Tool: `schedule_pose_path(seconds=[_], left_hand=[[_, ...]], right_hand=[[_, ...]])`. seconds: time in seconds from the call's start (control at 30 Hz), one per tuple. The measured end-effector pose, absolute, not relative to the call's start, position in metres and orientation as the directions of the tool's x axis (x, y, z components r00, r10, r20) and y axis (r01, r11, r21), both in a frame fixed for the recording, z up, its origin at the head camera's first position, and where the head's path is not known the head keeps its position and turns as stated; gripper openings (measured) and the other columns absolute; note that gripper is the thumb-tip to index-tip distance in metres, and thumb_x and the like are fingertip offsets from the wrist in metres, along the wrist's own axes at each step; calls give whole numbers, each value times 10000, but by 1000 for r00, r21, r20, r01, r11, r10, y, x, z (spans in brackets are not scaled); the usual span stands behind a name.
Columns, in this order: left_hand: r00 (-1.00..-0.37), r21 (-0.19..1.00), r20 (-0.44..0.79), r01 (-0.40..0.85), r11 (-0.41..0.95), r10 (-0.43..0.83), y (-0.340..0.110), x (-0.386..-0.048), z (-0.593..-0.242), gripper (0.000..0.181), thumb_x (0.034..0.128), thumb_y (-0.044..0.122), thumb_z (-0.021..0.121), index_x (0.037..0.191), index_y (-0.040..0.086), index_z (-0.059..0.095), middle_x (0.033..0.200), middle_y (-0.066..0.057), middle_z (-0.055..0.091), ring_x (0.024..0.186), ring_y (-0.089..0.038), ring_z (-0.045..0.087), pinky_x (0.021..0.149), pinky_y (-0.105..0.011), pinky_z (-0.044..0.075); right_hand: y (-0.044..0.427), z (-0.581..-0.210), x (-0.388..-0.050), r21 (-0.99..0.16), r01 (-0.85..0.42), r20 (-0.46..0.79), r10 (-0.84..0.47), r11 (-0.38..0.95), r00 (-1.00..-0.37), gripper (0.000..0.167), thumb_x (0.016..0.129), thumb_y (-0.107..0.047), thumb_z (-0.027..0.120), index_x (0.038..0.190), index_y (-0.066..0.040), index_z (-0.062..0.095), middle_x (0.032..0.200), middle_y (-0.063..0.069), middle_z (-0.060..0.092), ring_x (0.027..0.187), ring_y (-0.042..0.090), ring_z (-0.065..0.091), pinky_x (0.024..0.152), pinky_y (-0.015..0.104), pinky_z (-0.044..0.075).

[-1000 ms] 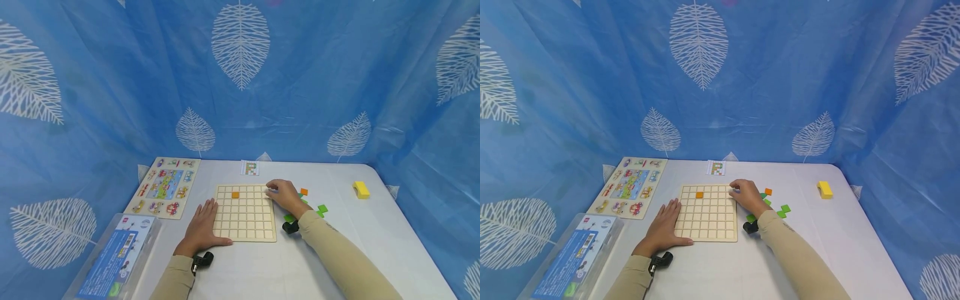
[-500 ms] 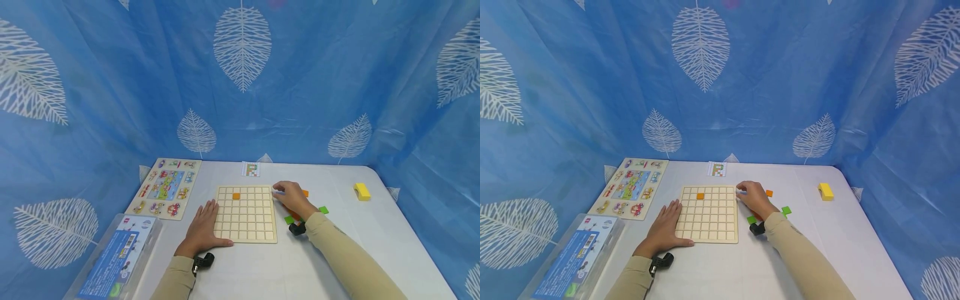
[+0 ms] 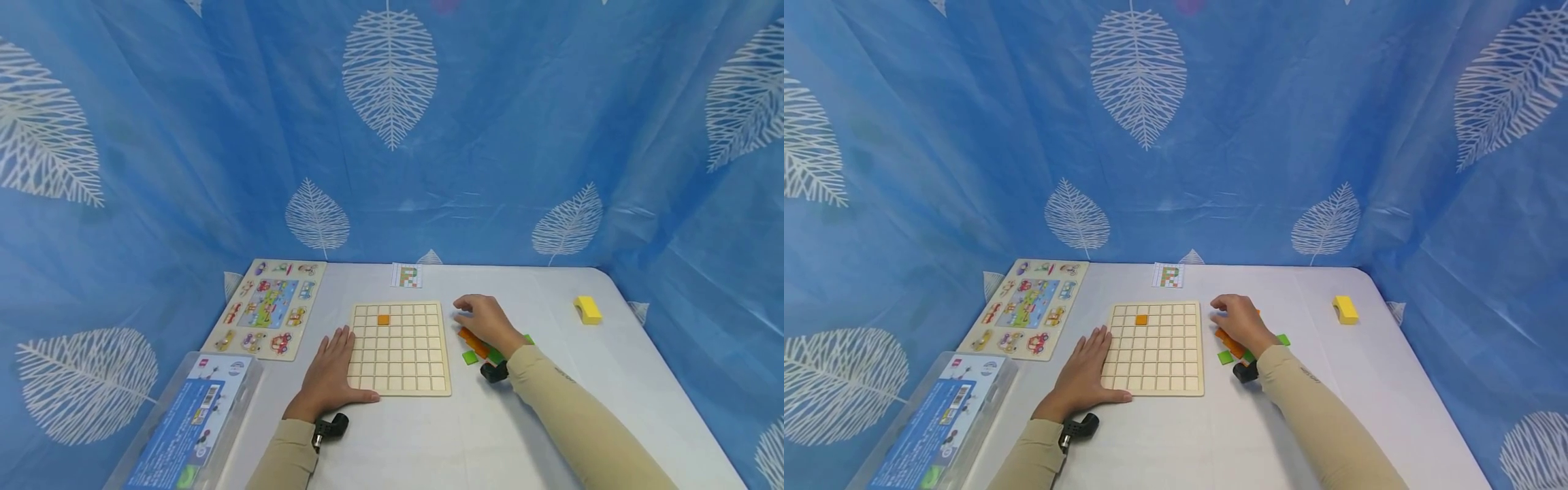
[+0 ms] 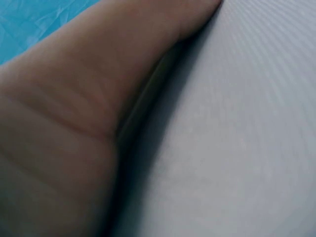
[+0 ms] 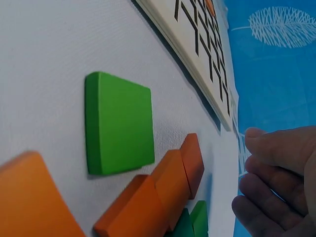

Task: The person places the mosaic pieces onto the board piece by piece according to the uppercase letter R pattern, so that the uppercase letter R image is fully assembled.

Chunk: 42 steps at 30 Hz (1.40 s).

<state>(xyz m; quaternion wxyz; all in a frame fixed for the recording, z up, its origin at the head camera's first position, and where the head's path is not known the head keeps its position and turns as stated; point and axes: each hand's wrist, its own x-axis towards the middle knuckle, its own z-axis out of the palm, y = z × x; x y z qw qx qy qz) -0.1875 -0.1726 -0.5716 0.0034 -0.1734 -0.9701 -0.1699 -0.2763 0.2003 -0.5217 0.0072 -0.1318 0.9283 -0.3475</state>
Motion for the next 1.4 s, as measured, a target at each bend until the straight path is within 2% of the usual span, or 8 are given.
schedule_pose_path(seconds=[0.5,0.97,1.4], left_hand=[[-938,333,60,340,879,340,-173,-189,-572,1508,603,957,699,1655,-21,241,1729,-165,167,1592,-322,106,1273,-498,66],[-939,336,60,339,879,339,-174,-190,-573,1513,597,959,700,1653,-24,245,1727,-166,175,1593,-311,98,1274,-493,61],[-936,334,62,345,877,345,-174,-188,-570,1505,604,938,719,1653,-28,238,1726,-171,172,1592,-310,99,1274,-489,58]], right_hand=[[215,-518,-273,-641,-237,67,-254,731,-965,315,987,-89,764,1280,17,722,1229,165,707,1147,362,656,995,529,548],[224,-519,-272,-604,-203,35,-229,770,-973,304,976,-64,769,1272,-3,731,1213,147,717,1140,349,662,1008,527,542],[237,-521,-274,-552,-223,-4,-270,803,-963,299,960,37,745,1255,-16,736,1211,123,722,1159,333,666,1011,510,543]])
